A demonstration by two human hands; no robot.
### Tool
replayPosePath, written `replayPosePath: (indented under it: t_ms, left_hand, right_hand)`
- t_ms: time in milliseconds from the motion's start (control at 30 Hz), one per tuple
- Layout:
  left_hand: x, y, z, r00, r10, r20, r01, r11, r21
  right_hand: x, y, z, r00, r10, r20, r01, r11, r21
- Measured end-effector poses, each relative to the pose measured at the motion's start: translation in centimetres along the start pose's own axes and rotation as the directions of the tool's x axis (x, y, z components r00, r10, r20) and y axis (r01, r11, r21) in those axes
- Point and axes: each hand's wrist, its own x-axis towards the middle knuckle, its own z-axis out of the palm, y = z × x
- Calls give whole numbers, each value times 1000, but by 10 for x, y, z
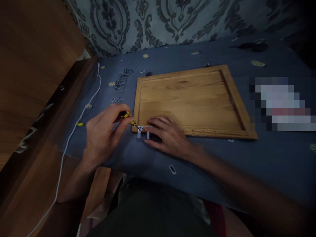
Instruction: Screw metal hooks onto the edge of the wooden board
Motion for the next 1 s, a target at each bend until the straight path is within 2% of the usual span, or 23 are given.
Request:
replayPosePath:
  t_ms: [233, 367, 567, 667, 833, 1000]
  left_hand:
    - [-1, -3, 1, 1000, 8, -12, -8, 1000, -26]
    - [-1, 0, -5, 1000, -18, -22, 18, 999, -31]
    - [2, 11, -21, 962, -121, -247, 89, 986, -138]
    - [1, 9, -19, 959, -135, -247, 94, 981, -171]
    - [-6, -4, -10, 976, -78, -205, 68, 996, -57]
    - [-13, -9, -9, 963, -157, -220, 136, 985, -107]
  right_hand:
    - [0, 0, 0, 1000, 10, -7, -10, 1000, 6]
    - [0, 0, 1, 999, -15, -30, 15, 1000, -2]
    - [-1, 0, 1, 999, -5, -32, 6, 1000, 16]
    - [0, -1, 0, 1000, 6, -22, -5, 1000, 31]
    - [0, 0, 1, 999, 19, -40, -16, 998, 66]
    - [0, 0, 0, 997, 34, -67, -26, 994, 111]
